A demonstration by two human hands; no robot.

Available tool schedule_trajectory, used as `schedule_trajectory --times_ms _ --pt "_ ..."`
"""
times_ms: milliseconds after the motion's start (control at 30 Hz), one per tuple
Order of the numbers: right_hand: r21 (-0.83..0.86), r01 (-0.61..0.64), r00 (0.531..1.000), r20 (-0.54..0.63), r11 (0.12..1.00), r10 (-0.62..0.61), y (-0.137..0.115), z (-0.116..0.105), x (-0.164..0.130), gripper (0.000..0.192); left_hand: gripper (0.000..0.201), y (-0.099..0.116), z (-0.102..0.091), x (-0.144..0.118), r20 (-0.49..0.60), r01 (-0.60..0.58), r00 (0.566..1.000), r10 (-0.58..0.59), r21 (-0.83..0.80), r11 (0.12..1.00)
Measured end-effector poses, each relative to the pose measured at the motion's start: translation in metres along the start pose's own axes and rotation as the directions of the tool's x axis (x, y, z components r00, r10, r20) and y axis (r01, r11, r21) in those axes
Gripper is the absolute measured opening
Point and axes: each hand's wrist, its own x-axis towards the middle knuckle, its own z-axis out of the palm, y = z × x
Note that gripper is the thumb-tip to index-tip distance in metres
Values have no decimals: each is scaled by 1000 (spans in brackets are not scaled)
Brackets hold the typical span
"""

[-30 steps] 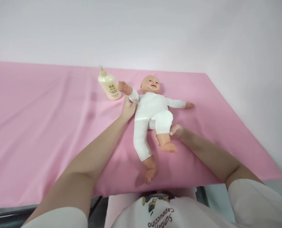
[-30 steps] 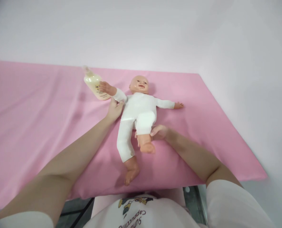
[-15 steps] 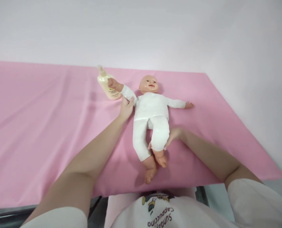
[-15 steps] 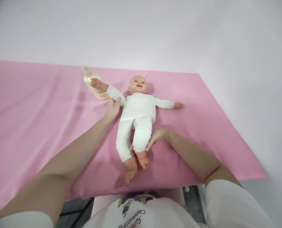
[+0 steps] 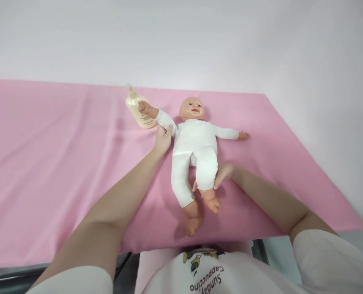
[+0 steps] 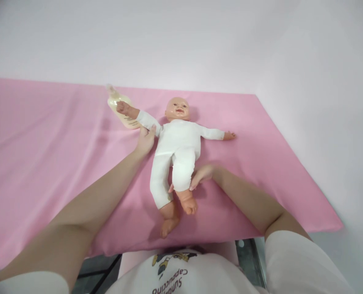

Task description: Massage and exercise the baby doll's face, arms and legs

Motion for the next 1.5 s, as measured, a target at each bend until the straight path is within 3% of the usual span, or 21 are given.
schedule_trajectory --times_ms 100,233,367,533,733,867,1000,1267,1500 --pt "48 38 997 62 998 -41 2 0 -1 66 59 1 0 0 18 3 1000 -3 2 1000" --pt "156 216 972 62 964 -228 9 0 -1 65 62 2 1 -2 65 -25 998 24 12 1000" --pt "254 461 879 1 850 -477 13 0 3 59 60 8 1 -4 145 -98 985 90 49 994" --pt "308 607 791 -143 733 -595 6 -2 8 57 45 27 -3 -6 316 -325 910 270 137 936" --pt "364 631 761 -462 685 -456 0 -11 4 53 38 29 -4 -5 419 -465 843 338 251 849" --pt "337 635 737 -534 695 -414 -1 -8 5 50 43 24 -4 -4 444 -558 796 411 278 782" --pt "305 634 701 -614 711 -362 -4 -3 6 48 45 22 -4 -4 434 -564 796 421 285 775" --pt "335 630 737 -543 701 -403 -4 -5 5 50 42 20 -5 -4 422 -550 805 418 265 792" --pt "293 620 765 -435 728 -476 -6 0 7 55 46 25 -4 -3 327 -434 879 347 245 867"
